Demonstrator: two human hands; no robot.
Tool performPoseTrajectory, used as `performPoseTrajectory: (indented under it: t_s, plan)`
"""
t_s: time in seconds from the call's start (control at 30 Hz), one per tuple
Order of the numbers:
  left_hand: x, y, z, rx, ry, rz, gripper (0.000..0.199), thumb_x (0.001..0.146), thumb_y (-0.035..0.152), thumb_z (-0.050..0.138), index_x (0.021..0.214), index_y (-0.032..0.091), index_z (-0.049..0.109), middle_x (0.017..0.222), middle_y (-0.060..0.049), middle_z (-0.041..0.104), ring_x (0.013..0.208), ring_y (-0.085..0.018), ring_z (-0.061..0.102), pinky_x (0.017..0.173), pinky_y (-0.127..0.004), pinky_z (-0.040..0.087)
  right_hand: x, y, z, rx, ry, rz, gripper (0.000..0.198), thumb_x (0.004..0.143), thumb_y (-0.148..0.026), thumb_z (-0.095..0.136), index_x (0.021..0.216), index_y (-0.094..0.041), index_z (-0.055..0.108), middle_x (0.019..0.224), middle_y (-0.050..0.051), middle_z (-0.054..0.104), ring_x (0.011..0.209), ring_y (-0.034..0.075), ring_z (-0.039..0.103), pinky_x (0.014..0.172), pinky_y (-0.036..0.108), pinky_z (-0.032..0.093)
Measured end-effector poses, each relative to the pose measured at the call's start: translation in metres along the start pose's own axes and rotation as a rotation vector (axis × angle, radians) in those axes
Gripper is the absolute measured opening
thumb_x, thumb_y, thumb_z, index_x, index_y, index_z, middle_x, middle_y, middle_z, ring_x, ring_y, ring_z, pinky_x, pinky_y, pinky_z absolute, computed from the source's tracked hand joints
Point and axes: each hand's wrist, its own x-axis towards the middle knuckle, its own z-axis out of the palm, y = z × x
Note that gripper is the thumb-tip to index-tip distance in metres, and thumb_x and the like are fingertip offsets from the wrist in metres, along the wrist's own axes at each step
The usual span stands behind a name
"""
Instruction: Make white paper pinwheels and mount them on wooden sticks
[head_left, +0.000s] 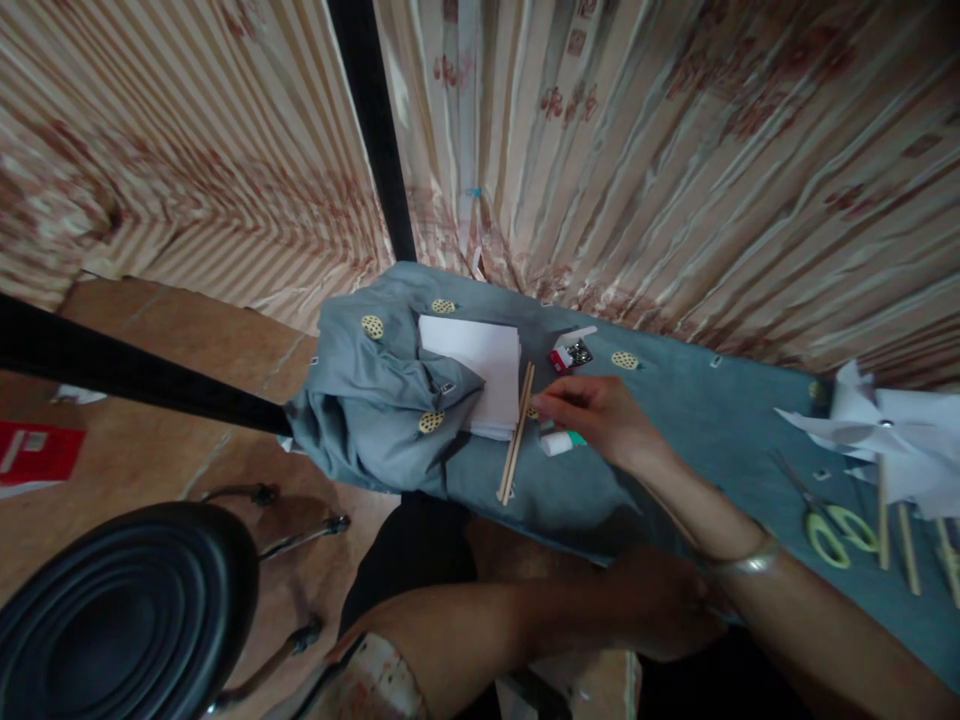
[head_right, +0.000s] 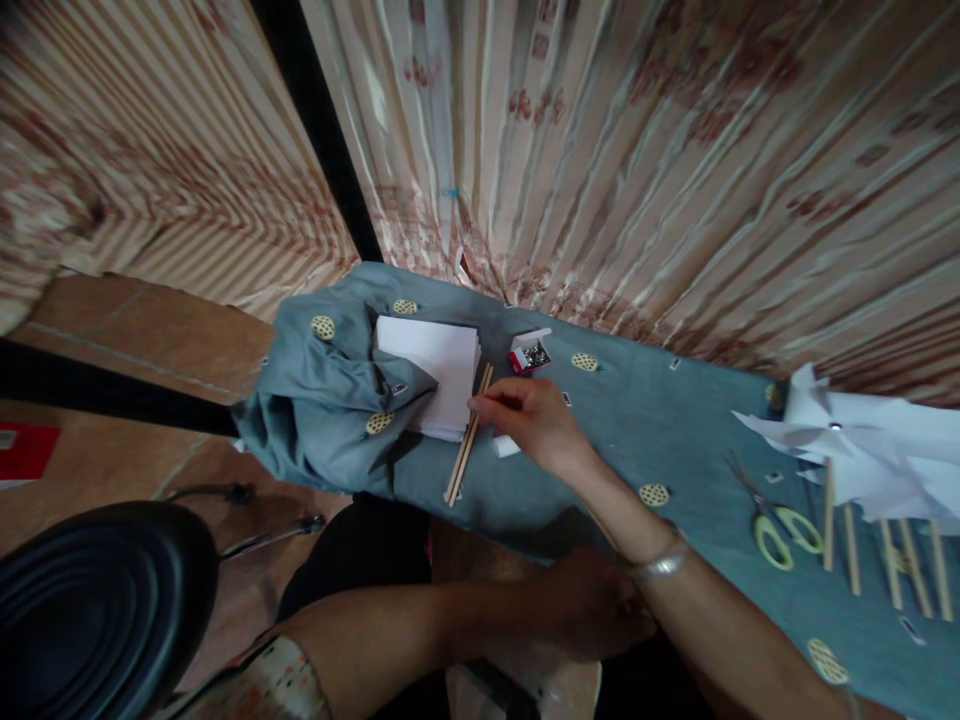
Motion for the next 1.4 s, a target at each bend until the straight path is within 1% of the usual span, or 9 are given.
performPoseTrajectory:
  t_s: [0.1,0.17,0.27,0.37,0.5,0.73,1.1,1.2,1.4]
  plan:
    - [0.000,0.004,-0.002,0.135,-0.067,-0.026,0.029,0.095,0.031,0.048,0.102,0.013,0.069,0.104,-0.012,0.075,0.099,-0.029,0.071,0.081,-0.036,0.057,0.046,0.021,0.010,-0.355,0.140,0.036,0.037,0.084,-0.047,0.062,0.065,-0.017,0.070,0.057,0.001,0.064,0.056,0.014,0.056,0.055,0.025,0.036]
    - [0.000,0.005,-0.002,0.164,-0.052,-0.017,0.031,0.095,0.030,0.046,0.106,0.012,0.069,0.105,-0.013,0.075,0.100,-0.029,0.071,0.081,-0.036,0.058,0.062,0.030,0.017,-0.492,0.136,0.011,0.039,0.085,-0.048,0.061,0.064,-0.017,0.070,0.059,0.002,0.065,0.057,0.014,0.056,0.057,0.026,0.033]
    - [0.001,0.002,0.000,0.187,-0.022,0.006,0.031,0.095,0.029,0.047,0.106,0.011,0.069,0.105,-0.013,0.075,0.100,-0.028,0.071,0.081,-0.035,0.058,0.071,0.031,0.020,-0.547,0.087,0.013,0.041,0.085,-0.050,0.062,0.063,-0.016,0.071,0.059,0.003,0.066,0.057,0.014,0.055,0.056,0.027,0.031]
    - [0.000,0.001,0.001,0.181,-0.013,0.015,0.028,0.094,0.028,0.048,0.104,0.012,0.069,0.107,-0.012,0.075,0.100,-0.028,0.071,0.082,-0.034,0.057,0.074,0.029,0.017,-0.480,0.034,0.053,0.038,0.080,-0.047,0.067,0.060,-0.015,0.071,0.054,0.001,0.063,0.053,0.013,0.053,0.054,0.026,0.031]
    - [-0.004,0.005,-0.005,0.171,-0.011,0.003,0.027,0.095,0.028,0.047,0.102,0.014,0.069,0.109,-0.011,0.075,0.100,-0.028,0.071,0.081,-0.034,0.057,0.076,0.033,0.015,-0.239,0.006,0.110,0.032,0.073,-0.042,0.072,0.056,-0.015,0.067,0.049,-0.001,0.059,0.048,0.010,0.047,0.051,0.025,0.031]
    - [-0.003,0.008,-0.009,0.096,-0.013,-0.012,0.026,0.093,0.025,0.053,0.112,0.015,0.068,0.110,-0.010,0.075,0.100,-0.027,0.072,0.082,-0.034,0.056,0.071,0.032,0.015,0.066,-0.025,0.209,0.039,0.060,-0.051,0.077,0.057,-0.016,0.063,0.042,-0.008,0.045,0.043,0.006,0.035,0.045,0.023,0.025]
    - [0.000,0.005,-0.004,0.169,0.009,0.000,0.025,0.094,0.030,0.051,0.103,0.015,0.070,0.103,-0.009,0.076,0.095,-0.025,0.072,0.078,-0.032,0.057,0.071,0.028,0.016,0.157,-0.019,0.267,0.035,0.058,-0.042,0.084,0.057,-0.015,0.062,0.042,-0.008,0.047,0.042,0.006,0.036,0.043,0.022,0.025]
    - [0.002,0.004,-0.005,0.178,-0.047,-0.010,0.024,0.092,0.027,0.053,0.104,0.015,0.069,0.107,-0.010,0.075,0.099,-0.027,0.071,0.080,-0.034,0.057,0.071,0.027,0.016,0.169,-0.036,0.257,0.028,0.063,-0.034,0.081,0.054,-0.016,0.061,0.043,-0.006,0.048,0.043,0.007,0.038,0.044,0.023,0.027]
    - [-0.005,0.013,-0.014,0.149,-0.037,-0.004,0.027,0.096,0.027,0.048,0.107,0.014,0.068,0.106,-0.010,0.075,0.100,-0.026,0.071,0.081,-0.034,0.056,0.070,0.028,0.016,0.117,-0.040,0.189,0.023,0.072,-0.023,0.066,0.051,-0.018,0.057,0.042,-0.007,0.046,0.043,0.008,0.038,0.046,0.024,0.027]
